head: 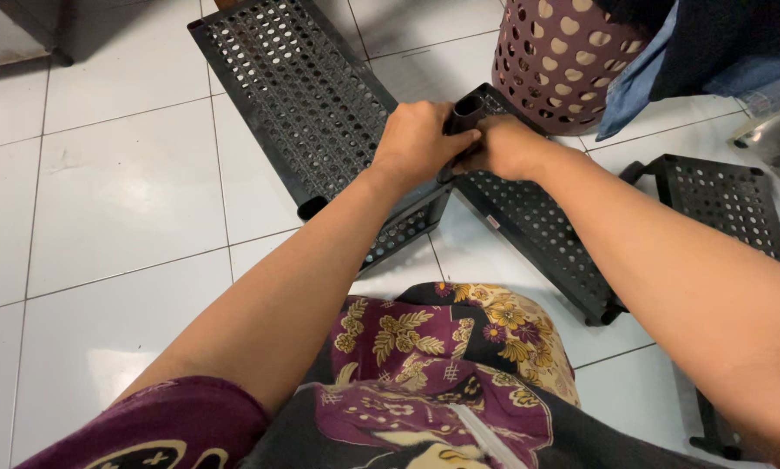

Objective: The person assembles a black plastic stool by inserting cylindrical legs into the corners of a perforated seat panel. They handle multiple seat panels and legs, connecting them by hand and stacking the assembled units.

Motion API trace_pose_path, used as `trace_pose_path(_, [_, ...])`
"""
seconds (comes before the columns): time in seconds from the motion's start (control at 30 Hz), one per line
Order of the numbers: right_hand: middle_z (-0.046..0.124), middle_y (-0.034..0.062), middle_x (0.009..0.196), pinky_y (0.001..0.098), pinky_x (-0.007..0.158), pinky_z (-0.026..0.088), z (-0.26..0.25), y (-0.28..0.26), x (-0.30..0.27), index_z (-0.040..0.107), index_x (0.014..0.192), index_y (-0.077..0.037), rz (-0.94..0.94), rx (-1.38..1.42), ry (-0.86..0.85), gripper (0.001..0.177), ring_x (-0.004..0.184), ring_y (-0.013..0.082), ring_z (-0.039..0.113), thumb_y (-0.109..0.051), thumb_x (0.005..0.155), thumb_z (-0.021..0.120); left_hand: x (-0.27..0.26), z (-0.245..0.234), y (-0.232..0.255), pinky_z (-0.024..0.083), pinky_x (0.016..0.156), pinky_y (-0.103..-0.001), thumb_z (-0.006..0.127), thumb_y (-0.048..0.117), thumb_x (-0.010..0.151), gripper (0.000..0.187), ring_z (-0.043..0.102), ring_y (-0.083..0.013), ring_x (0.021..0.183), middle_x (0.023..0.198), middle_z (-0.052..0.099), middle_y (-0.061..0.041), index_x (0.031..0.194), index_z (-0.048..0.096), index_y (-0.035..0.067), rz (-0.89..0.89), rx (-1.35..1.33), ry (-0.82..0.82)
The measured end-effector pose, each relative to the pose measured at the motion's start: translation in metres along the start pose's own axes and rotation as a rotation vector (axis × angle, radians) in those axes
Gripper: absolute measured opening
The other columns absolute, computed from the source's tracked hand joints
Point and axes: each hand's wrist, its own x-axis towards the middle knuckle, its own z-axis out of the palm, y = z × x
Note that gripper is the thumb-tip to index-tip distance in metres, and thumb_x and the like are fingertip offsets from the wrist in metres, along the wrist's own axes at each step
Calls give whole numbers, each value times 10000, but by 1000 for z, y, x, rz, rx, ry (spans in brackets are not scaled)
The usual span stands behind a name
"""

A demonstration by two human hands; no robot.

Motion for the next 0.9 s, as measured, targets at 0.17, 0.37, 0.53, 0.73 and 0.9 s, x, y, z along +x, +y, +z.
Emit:
trace_pose_path(0.17, [757,155,1041,409,847,543,5,13,11,727,1077,-29,-51,-69,-30,360,968,316,711,-240,799,816,4,1,-3,576,803,-449,792,448,812,430,728,-379,835,845,738,-208,928,765,34,10,30,2])
trace_pose_path(0.37, [729,95,965,332,833,572,-22,11,30,687,1070,-28,56,696,220,316,911,199,703,-188,888,484,9,1,-5,562,817,-458,797,436,792,408,723,-374,859,863,743,-195,903,765,44,-8,23,-23])
trace_pose_path(0.53, [689,145,958,373,880,542,-31,-48,51,698,993,2,-39,613,280,511,916,250,657,-419,1089,423,8,9,-6,554,850,-466,778,391,813,424,718,-377,909,922,749,-192,1045,702,44,-17,14,-32])
trace_pose_path(0.73, [763,118,988,464,968,488,-19,-96,35,787,848,-129,267,124,330,562,1003,341,690,-475,1024,382,2,15,-13,556,860,-474,743,292,837,539,716,-388,950,1003,754,-191,1274,543,49,-75,-46,-1])
trace_pose_path(0.9, [767,125,948,461,958,487,-22,-100,29,780,783,-115,306,132,387,569,948,348,702,-449,1023,386,6,16,-12,551,833,-482,727,255,806,510,704,-395,926,961,752,-197,1254,585,56,-95,-46,-47])
